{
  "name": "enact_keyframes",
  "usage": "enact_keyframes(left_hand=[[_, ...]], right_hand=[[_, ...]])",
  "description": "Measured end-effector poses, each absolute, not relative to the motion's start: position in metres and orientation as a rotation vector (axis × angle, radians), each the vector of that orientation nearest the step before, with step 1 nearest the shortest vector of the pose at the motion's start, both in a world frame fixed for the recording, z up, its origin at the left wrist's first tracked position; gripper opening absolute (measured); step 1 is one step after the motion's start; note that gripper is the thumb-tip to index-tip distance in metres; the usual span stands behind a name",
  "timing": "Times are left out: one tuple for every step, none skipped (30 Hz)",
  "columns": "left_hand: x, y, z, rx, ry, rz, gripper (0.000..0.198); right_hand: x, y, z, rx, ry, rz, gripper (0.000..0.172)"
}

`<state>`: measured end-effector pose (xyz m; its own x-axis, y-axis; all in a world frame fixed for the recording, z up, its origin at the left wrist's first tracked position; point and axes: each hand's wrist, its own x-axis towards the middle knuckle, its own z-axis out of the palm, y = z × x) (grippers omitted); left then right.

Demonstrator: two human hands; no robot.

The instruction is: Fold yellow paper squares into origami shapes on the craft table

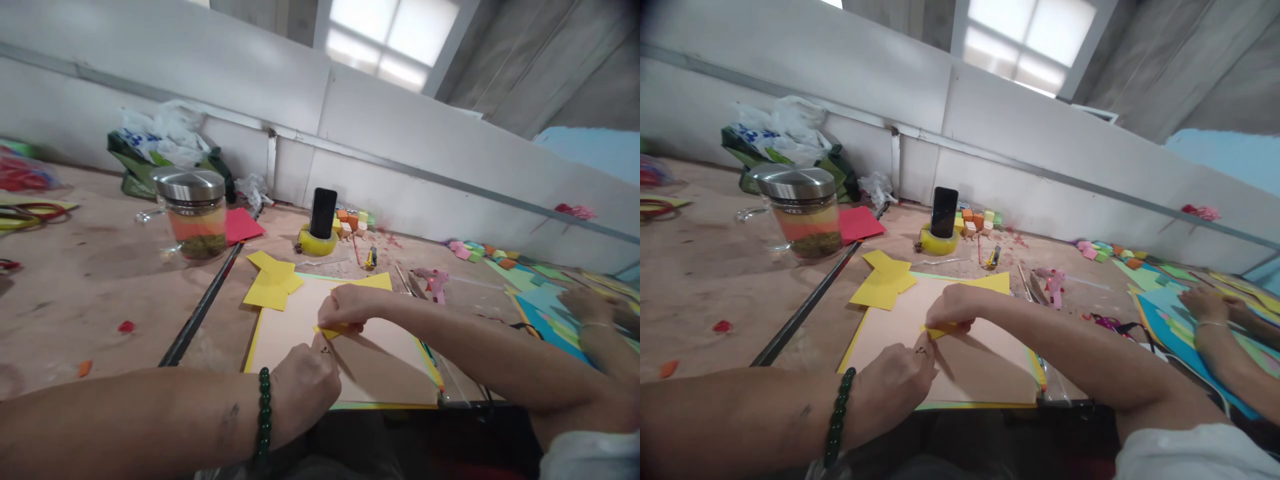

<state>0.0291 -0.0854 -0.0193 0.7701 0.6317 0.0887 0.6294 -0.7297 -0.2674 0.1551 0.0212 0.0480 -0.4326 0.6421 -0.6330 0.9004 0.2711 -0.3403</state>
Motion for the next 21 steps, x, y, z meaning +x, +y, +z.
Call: enact_keyframes(left_hand=[[0.029, -0.085, -0.019, -2.685, -0.981, 0.016, 0.014], [0.029, -0.085, -0.019, -2.682, -0.983, 0.020, 0.016], [0.030, -0.085, -0.018, -2.681, -0.984, 0.027, 0.016], [0.030, -0.085, -0.018, -2.685, -0.984, 0.036, 0.017], [0.030, -0.085, -0.018, -2.695, -0.981, 0.045, 0.017], [0.030, -0.084, -0.017, -2.705, -0.981, 0.054, 0.016], [0.030, -0.084, -0.017, -2.715, -0.979, 0.056, 0.016], [0.029, -0.084, -0.018, -2.721, -0.979, 0.051, 0.015], [0.029, -0.084, -0.018, -2.723, -0.981, 0.041, 0.015], [0.029, -0.084, -0.018, -2.724, -0.981, 0.029, 0.015], [0.029, -0.084, -0.018, -2.723, -0.981, 0.020, 0.015], [0.029, -0.084, -0.018, -2.718, -0.983, 0.013, 0.016], [0.029, -0.084, -0.018, -2.713, -0.981, 0.009, 0.016], [0.029, -0.084, -0.018, -2.705, -0.979, 0.008, 0.017], [0.029, -0.085, -0.019, -2.699, -0.973, 0.004, 0.018], [0.029, -0.085, -0.019, -2.695, -0.966, 0.001, 0.018], [0.029, -0.085, -0.020, -2.692, -0.964, -0.005, 0.018], [0.029, -0.085, -0.021, -2.694, -0.966, -0.014, 0.016], [0.029, -0.085, -0.021, -2.697, -0.977, -0.024, 0.015], [0.029, -0.085, -0.022, -2.698, -0.991, -0.032, 0.015], [0.029, -0.084, -0.022, -2.706, -0.999, -0.036, 0.014]], right_hand=[[0.156, 0.023, 0.047, 1.419, 2.147, -1.025, 0.030], [0.158, 0.024, 0.046, 1.433, 2.124, -1.084, 0.028], [0.159, 0.025, 0.045, 1.447, 2.113, -1.114, 0.028], [0.159, 0.026, 0.045, 1.454, 2.116, -1.110, 0.029], [0.159, 0.026, 0.045, 1.453, 2.126, -1.078, 0.031], [0.158, 0.025, 0.045, 1.443, 2.140, -1.033, 0.032], [0.156, 0.024, 0.046, 1.426, 2.155, -0.990, 0.033], [0.154, 0.023, 0.047, 1.407, 2.166, -0.961, 0.033], [0.153, 0.022, 0.048, 1.395, 2.168, -0.956, 0.032], [0.153, 0.022, 0.047, 1.395, 2.166, -0.970, 0.031], [0.154, 0.022, 0.047, 1.410, 2.161, -0.990, 0.030], [0.155, 0.023, 0.045, 1.444, 2.153, -1.010, 0.030], [0.158, 0.024, 0.042, 1.489, 2.138, -1.032, 0.029], [0.161, 0.026, 0.039, 1.544, 2.118, -1.056, 0.027], [0.164, 0.027, 0.037, 1.593, 2.094, -1.085, 0.025], [0.167, 0.029, 0.035, 1.627, 2.068, -1.118, 0.022], [0.170, 0.030, 0.033, 1.644, 2.049, -1.147, 0.019], [0.173, 0.031, 0.033, 1.638, 2.061, -1.152, 0.017], [0.175, 0.031, 0.033, 1.603, 2.118, -1.115, 0.016], [0.176, 0.031, 0.034, 1.540, 2.215, -1.035, 0.017], [0.177, 0.030, 0.036, 1.452, 2.339, -0.925, 0.019]])
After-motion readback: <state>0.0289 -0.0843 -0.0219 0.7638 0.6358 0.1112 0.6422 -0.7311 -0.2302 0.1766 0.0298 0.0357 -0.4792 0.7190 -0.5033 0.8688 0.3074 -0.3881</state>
